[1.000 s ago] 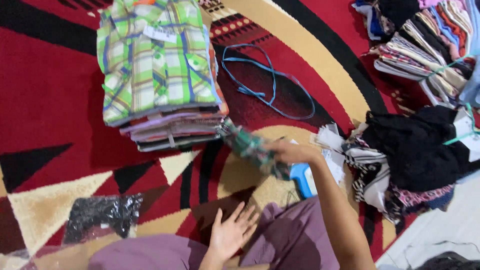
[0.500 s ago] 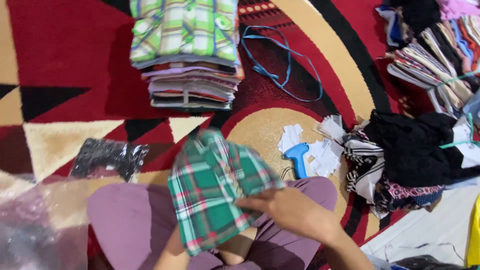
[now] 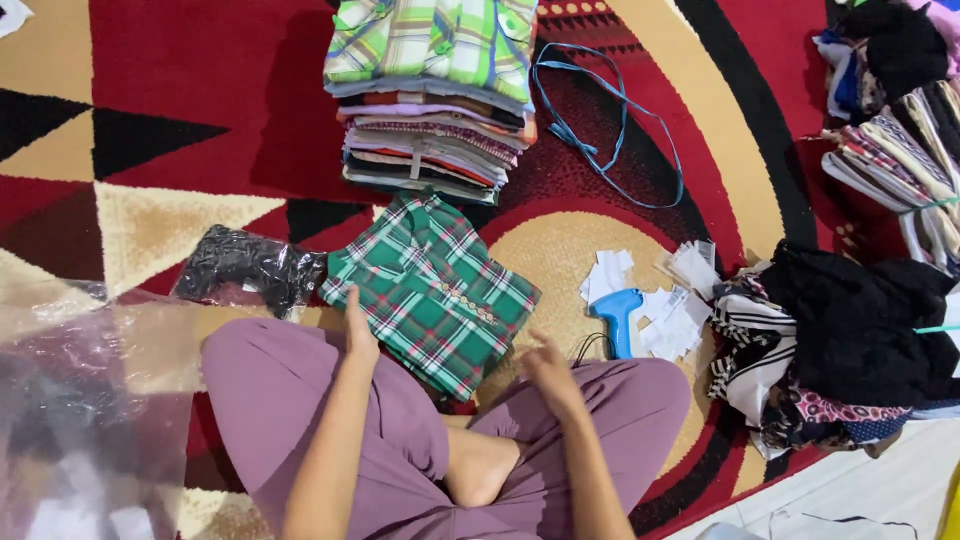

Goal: Attaching price tags to garments using a tagging gun and folding them for storage or sale.

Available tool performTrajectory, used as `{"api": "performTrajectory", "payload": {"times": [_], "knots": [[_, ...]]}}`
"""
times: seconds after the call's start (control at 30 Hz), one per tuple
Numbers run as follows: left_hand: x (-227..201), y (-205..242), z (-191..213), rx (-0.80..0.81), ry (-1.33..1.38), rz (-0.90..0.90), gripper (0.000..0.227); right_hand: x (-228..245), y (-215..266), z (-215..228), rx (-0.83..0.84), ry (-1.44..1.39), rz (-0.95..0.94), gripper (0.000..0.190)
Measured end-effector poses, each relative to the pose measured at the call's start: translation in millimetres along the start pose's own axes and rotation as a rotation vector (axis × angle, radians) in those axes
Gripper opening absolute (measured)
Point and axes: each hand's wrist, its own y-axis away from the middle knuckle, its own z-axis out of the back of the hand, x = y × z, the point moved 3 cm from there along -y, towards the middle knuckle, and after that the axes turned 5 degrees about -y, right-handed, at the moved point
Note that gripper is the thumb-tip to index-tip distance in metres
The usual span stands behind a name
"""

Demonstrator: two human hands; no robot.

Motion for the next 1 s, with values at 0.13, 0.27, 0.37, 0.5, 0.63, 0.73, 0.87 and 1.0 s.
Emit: {"api": "performTrajectory", "payload": {"times": [0.13, 0.27, 0.37, 0.5, 0.63, 0.73, 0.87, 1.0], "knots": [[27.5, -28.4, 9.9, -0.145, -0.282, -0.159, 0.092, -89.8, -49.3, -31.4, -0.006, -0.080, -0.158, 0.077], [69.9, -99.8, 39.0, -0.320, -0.344, -0.236, 0.074, -88.1, -71.9, -41.5, -0.094, 0.268, -0.020, 0.087], [43.0, -76.9, 31.8, -0.312, -0.218, -0.328, 0.078, -80.8, -78.1, -30.5, -0.122, 0.240, 0.025, 0.079], [56.3, -138.7, 47.0, -0.315, -0.024, -0.408, 0.087, -43.6, -56.2, 12.5, -0.175, 0.551, 0.033, 0.085], [64.2, -131.0, 42.6, -0.372, -0.269, -0.508, 0.093, 16.0, -26.4, -10.7, -0.186, 0.753, 0.077, 0.090], [52.4, -93.4, 35.9, -0.384, -0.382, -0.522, 0.087, 15.9, -54.0, -30.7, -0.300, 0.931, 0.394, 0.075], [21.5, -35.8, 25.5, -0.334, -0.146, -0.497, 0.089, 2.7, -94.8, -62.0, -0.226, 1.218, 0.804, 0.064], [33.5, -59.2, 36.0, -0.380, -0.133, -0.445, 0.090, 11.7, -106.6, -57.2, -0.052, 1.332, 0.605, 0.074]]}}
